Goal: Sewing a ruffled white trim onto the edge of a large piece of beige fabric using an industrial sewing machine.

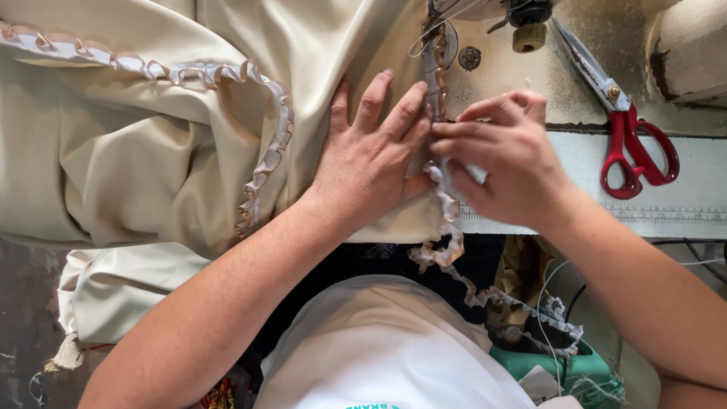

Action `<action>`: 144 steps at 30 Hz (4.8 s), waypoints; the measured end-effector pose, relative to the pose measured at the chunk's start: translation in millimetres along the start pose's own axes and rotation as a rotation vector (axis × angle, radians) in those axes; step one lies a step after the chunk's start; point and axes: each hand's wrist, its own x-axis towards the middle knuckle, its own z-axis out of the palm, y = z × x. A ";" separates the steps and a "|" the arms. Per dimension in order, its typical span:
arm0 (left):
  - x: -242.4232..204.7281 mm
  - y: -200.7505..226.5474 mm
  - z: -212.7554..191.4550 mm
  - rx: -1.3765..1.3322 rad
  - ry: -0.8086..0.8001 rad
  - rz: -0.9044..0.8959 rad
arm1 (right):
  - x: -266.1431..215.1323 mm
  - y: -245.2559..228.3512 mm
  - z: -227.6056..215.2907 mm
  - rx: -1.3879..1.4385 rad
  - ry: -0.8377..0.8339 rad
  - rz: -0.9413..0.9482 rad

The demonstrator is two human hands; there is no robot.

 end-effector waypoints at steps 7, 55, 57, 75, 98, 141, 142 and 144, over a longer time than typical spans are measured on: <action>3.5 -3.5 1.0 -0.052 -0.004 0.113 | 27.6 34.7 6.0 -0.378 0.036 -0.069; -7.4 26.6 -52.1 -1.845 -0.253 -0.987 | -15.3 -97.9 -20.2 1.353 -0.159 1.103; -13.5 17.6 -54.9 -1.740 -0.320 -0.973 | 8.4 -90.7 -54.3 0.923 -0.249 1.130; -29.4 18.0 -73.1 -0.107 0.560 -0.019 | 67.4 -10.2 -8.3 -0.082 -0.237 0.065; -6.9 -14.6 -8.7 -0.170 0.082 -0.101 | 23.1 -22.7 27.8 0.166 0.210 0.098; -0.7 -26.8 -8.9 -0.066 -0.079 0.161 | 10.3 1.1 15.9 0.022 -0.016 0.180; 0.0 -27.5 -8.2 -0.076 -0.039 0.190 | 14.2 6.0 13.6 0.024 0.016 0.203; 1.4 -27.9 -7.4 -0.051 -0.058 0.204 | 18.7 16.3 13.0 -0.032 0.008 0.150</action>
